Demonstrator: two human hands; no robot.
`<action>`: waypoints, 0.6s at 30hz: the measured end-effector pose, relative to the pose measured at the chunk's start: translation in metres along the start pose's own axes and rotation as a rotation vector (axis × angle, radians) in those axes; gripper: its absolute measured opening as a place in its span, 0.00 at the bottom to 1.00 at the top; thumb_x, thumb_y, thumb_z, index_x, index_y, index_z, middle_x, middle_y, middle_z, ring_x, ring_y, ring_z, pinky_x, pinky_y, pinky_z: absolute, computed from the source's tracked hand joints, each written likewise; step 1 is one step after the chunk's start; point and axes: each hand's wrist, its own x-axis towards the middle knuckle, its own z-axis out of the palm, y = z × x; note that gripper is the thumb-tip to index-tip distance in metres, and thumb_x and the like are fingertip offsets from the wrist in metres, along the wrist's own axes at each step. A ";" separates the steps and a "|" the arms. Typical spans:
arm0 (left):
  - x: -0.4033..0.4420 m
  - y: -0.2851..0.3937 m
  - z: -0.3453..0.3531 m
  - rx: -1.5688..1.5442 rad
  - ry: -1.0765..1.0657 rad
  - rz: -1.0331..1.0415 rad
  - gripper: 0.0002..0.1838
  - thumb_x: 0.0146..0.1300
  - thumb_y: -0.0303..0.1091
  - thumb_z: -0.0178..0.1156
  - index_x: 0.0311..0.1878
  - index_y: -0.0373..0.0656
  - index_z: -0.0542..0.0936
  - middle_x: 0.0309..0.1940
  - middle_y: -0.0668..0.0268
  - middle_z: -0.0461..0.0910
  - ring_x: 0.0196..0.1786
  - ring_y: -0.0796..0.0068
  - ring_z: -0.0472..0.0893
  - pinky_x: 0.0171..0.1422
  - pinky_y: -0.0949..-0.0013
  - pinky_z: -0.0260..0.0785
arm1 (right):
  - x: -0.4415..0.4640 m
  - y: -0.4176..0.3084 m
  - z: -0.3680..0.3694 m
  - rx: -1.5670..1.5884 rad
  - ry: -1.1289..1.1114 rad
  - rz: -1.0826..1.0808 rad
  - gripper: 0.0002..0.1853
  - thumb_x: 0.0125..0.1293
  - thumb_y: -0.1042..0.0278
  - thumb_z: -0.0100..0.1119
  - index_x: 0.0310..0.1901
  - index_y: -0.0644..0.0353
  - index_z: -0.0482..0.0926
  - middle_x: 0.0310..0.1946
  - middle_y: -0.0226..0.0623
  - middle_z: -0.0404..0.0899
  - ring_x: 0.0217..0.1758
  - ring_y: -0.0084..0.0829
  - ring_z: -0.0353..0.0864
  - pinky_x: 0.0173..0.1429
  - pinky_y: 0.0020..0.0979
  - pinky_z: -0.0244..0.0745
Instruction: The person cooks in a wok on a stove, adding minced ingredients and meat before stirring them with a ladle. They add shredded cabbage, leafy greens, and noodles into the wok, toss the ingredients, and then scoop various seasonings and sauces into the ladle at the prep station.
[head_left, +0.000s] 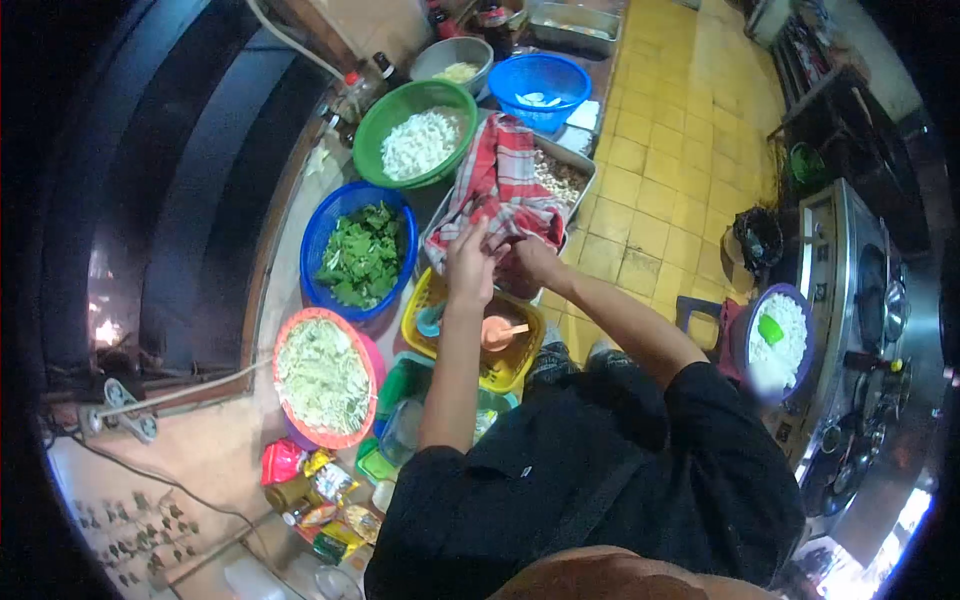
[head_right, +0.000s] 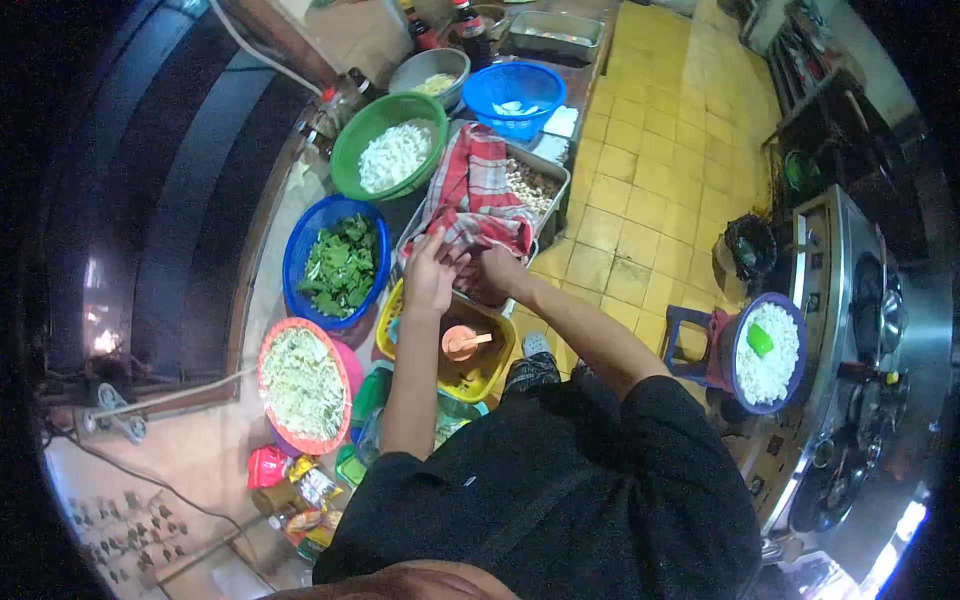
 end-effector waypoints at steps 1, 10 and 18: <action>-0.007 -0.001 0.006 -0.036 0.027 -0.009 0.09 0.66 0.39 0.57 0.47 0.48 0.76 0.40 0.69 0.79 0.45 0.71 0.78 0.52 0.63 0.70 | -0.026 -0.021 -0.039 0.223 0.151 -0.176 0.16 0.56 0.56 0.63 0.40 0.59 0.81 0.33 0.50 0.81 0.38 0.51 0.81 0.39 0.47 0.75; -0.046 -0.032 0.036 -0.269 0.174 0.042 0.09 0.66 0.40 0.55 0.40 0.45 0.76 0.39 0.66 0.79 0.41 0.68 0.77 0.53 0.62 0.68 | -0.124 0.030 -0.045 1.220 0.136 0.064 0.12 0.67 0.64 0.60 0.37 0.66 0.80 0.27 0.28 0.77 0.30 0.17 0.74 0.35 0.22 0.71; -0.067 -0.180 0.009 -0.311 0.139 -0.301 0.21 0.63 0.49 0.52 0.50 0.44 0.76 0.38 0.64 0.76 0.35 0.68 0.74 0.40 0.64 0.70 | -0.447 0.163 0.031 1.981 0.776 0.643 0.14 0.67 0.68 0.58 0.49 0.68 0.73 0.34 0.34 0.78 0.33 0.22 0.77 0.39 0.22 0.74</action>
